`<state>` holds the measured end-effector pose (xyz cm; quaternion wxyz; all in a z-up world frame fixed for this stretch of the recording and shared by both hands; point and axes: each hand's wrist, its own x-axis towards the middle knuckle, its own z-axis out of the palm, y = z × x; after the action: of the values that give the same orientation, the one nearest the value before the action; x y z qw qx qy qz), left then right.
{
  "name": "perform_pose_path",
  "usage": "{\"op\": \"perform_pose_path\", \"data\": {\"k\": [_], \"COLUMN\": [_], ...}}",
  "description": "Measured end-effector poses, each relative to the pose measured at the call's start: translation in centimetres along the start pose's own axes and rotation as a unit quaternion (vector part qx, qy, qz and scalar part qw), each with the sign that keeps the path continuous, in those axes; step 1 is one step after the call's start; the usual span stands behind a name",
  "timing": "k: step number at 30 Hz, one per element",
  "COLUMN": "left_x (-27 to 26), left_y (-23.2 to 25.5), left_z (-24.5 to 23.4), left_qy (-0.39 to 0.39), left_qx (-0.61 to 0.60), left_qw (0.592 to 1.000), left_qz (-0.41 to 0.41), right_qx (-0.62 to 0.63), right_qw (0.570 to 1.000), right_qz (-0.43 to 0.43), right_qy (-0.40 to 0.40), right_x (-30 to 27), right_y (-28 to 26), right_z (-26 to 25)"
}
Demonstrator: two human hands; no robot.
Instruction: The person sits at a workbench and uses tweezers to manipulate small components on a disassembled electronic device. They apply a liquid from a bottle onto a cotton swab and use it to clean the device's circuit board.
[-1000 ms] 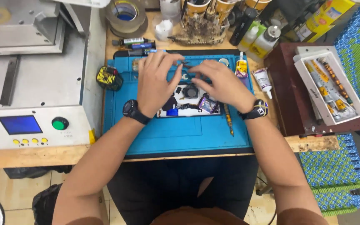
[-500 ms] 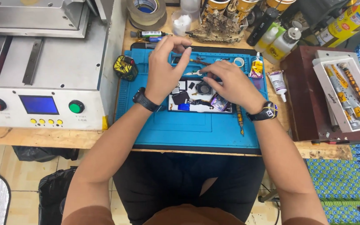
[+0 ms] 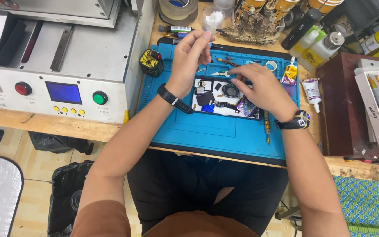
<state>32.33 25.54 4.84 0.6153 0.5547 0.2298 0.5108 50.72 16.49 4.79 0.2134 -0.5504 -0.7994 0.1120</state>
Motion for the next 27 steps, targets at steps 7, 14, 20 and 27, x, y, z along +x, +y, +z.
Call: {"op": "perform_pose_path", "data": {"k": [7,14,20,27], "left_x": [-0.3,-2.0,-6.2,-6.5], "left_y": [0.6,4.5,6.6,4.9], "left_z": [0.3,0.9,4.2,7.7], "left_qy": [-0.032,-0.009,-0.026,-0.082], "left_qx": [0.078,0.208,0.068,-0.001], "left_qw": [0.992,0.925,0.879,0.892], "left_qz": [0.09,0.317,0.472,0.445], "right_qx": [-0.007,0.172,0.512,0.526], "right_qw": [1.0,0.982,0.839,0.837], "right_qz": [-0.01,-0.072,-0.165,-0.113], "right_qy": [0.006,0.015,-0.082,-0.1], "right_x": [0.0,-0.2,-2.5,-3.1], "right_y": [-0.1,-3.3,-6.3,-6.1], "right_z": [0.0,0.7,3.6,5.3]}}
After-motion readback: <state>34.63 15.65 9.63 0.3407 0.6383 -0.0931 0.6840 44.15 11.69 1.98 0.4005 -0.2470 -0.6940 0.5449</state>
